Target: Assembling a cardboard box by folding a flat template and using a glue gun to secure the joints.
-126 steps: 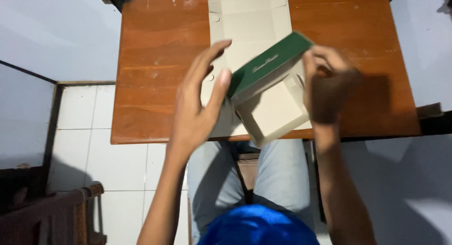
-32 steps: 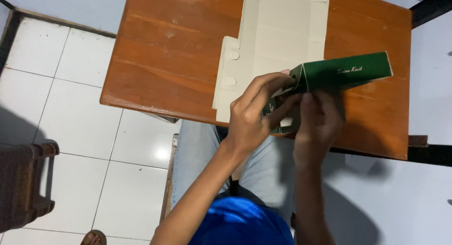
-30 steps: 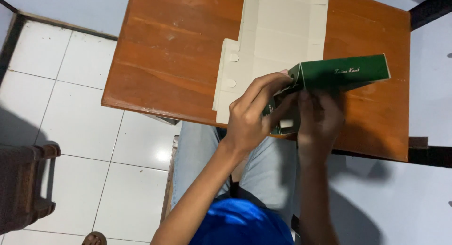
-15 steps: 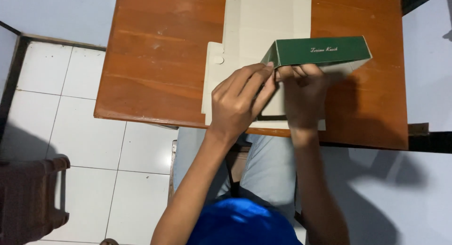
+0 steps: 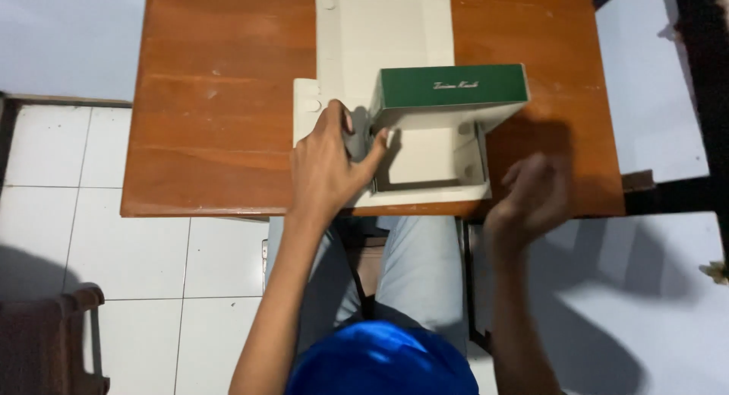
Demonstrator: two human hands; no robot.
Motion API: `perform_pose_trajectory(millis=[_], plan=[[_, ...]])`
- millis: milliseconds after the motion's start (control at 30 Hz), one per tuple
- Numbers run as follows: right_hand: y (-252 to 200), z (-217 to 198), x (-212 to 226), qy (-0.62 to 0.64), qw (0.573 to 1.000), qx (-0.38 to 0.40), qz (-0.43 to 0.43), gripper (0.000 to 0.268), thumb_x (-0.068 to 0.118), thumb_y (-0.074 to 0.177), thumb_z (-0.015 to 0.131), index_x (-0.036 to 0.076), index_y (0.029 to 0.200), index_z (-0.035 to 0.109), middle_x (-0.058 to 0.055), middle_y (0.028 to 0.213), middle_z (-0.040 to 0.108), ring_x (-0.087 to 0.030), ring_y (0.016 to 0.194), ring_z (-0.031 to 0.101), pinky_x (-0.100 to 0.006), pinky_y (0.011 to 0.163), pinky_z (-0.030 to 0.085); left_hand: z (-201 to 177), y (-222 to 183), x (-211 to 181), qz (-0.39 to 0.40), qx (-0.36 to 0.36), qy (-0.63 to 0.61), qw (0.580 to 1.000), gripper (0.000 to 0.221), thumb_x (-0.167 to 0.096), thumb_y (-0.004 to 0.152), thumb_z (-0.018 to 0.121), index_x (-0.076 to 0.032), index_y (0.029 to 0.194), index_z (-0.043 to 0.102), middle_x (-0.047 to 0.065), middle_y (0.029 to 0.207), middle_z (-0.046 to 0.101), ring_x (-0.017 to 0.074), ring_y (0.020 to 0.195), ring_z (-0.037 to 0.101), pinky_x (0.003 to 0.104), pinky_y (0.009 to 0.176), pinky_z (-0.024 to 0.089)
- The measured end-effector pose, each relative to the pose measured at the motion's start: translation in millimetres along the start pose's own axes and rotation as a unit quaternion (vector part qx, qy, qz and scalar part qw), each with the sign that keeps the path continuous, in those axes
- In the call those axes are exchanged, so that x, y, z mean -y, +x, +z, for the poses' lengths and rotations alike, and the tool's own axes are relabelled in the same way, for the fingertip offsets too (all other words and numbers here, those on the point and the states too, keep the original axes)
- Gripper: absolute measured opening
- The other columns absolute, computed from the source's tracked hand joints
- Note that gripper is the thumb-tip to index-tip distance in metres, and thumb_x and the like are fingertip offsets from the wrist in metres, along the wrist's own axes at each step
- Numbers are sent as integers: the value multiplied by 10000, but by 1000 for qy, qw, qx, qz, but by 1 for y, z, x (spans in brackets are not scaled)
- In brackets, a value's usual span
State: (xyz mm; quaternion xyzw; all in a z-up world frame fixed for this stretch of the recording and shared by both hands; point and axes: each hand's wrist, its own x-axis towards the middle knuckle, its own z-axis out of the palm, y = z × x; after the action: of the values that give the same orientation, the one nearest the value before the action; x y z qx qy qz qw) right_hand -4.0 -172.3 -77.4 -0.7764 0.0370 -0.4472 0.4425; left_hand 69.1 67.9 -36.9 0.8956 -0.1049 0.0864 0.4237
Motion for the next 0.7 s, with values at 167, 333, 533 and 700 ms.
perform_pose_trajectory(millis=[167, 333, 533, 700], plan=[[49, -12, 15, -186, 937, 279, 93, 533, 467, 1126, 608, 64, 777, 594, -106, 574, 505, -263, 581, 561, -391, 657, 457, 19, 6, 18, 10, 47, 96, 994, 307, -330, 899, 626, -37, 941, 708, 169, 735, 696, 498, 694, 711, 593, 631, 559], [62, 10, -22, -242, 874, 404, 120, 617, 510, 1066, 534, 63, 643, 581, -144, 540, 570, -305, 533, 601, -402, 589, 441, 28, 20, 17, 5, 88, 156, 984, 369, -338, 824, 627, -51, 993, 788, 153, 754, 713, 469, 759, 733, 580, 676, 573], [54, 29, -72, -417, 807, 373, -187, 599, 395, 1088, 647, 35, 616, 561, -140, 559, 595, -333, 542, 648, -408, 566, 507, 36, 28, 19, -13, 99, 139, 985, 337, -306, 807, 643, 5, 828, 771, 214, 704, 705, 487, 753, 732, 568, 685, 571], [70, 27, -65, -316, 803, 453, 223, 581, 553, 992, 545, 51, 743, 700, -211, 779, 686, -385, 801, 701, -489, 758, 510, 38, 28, 18, -38, 98, 111, 988, 406, -329, 836, 620, 50, 900, 753, 271, 754, 702, 536, 818, 715, 627, 728, 552]])
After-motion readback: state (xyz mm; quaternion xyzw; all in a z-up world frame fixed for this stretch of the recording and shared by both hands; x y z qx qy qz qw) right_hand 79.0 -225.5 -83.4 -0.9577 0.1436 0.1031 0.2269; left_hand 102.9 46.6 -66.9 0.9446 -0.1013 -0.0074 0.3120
